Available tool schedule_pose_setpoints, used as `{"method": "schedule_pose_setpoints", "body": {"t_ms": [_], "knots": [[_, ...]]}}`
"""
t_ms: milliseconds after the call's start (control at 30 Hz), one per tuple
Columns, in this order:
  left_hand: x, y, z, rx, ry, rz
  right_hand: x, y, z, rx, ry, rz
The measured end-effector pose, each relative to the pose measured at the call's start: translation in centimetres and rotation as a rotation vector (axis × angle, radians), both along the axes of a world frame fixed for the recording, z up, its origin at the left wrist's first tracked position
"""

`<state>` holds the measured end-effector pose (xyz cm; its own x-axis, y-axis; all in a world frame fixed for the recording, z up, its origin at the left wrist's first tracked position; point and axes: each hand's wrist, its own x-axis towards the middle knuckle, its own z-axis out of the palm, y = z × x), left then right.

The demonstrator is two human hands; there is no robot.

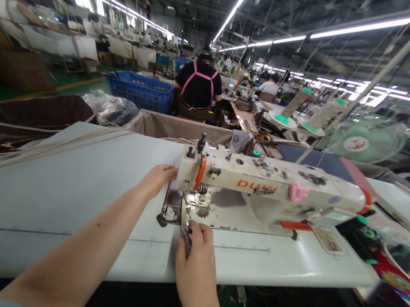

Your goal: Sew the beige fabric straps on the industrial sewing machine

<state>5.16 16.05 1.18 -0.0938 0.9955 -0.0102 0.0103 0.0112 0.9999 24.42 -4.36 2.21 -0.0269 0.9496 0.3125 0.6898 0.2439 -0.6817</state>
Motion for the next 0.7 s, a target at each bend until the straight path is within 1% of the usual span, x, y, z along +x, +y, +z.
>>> {"method": "schedule_pose_setpoints", "body": {"t_ms": [100,200,267,333,400,500,567,700], "knots": [[-0.7,-1.5,0.2,-0.04,-0.193,0.028,-0.3,0.3,0.1,0.045,0.106,0.012],[-1.8,-3.6,0.6,-0.046,-0.324,0.053,-1.0,0.7,0.6,0.029,0.172,0.09],[-2.6,-5.2,0.9,-0.033,-0.374,0.075,-1.7,1.0,0.9,-0.065,0.229,0.156],[-3.3,-6.9,1.2,-0.014,-0.4,0.097,-2.6,1.4,1.0,-0.223,0.322,0.227],[-3.9,-8.5,1.3,0.007,-0.41,0.122,-3.5,2.1,0.8,-0.381,0.425,0.279],[-4.5,-10.6,1.1,0.047,-0.382,0.174,-4.9,3.4,0.4,-0.532,0.542,0.266],[-4.9,-11.8,0.8,0.071,-0.323,0.195,-5.6,4.2,0.2,-0.582,0.604,0.257],[-5.8,-14.1,0.6,0.094,-0.204,0.194,-6.8,5.4,0.3,-0.621,0.677,0.289]]}}
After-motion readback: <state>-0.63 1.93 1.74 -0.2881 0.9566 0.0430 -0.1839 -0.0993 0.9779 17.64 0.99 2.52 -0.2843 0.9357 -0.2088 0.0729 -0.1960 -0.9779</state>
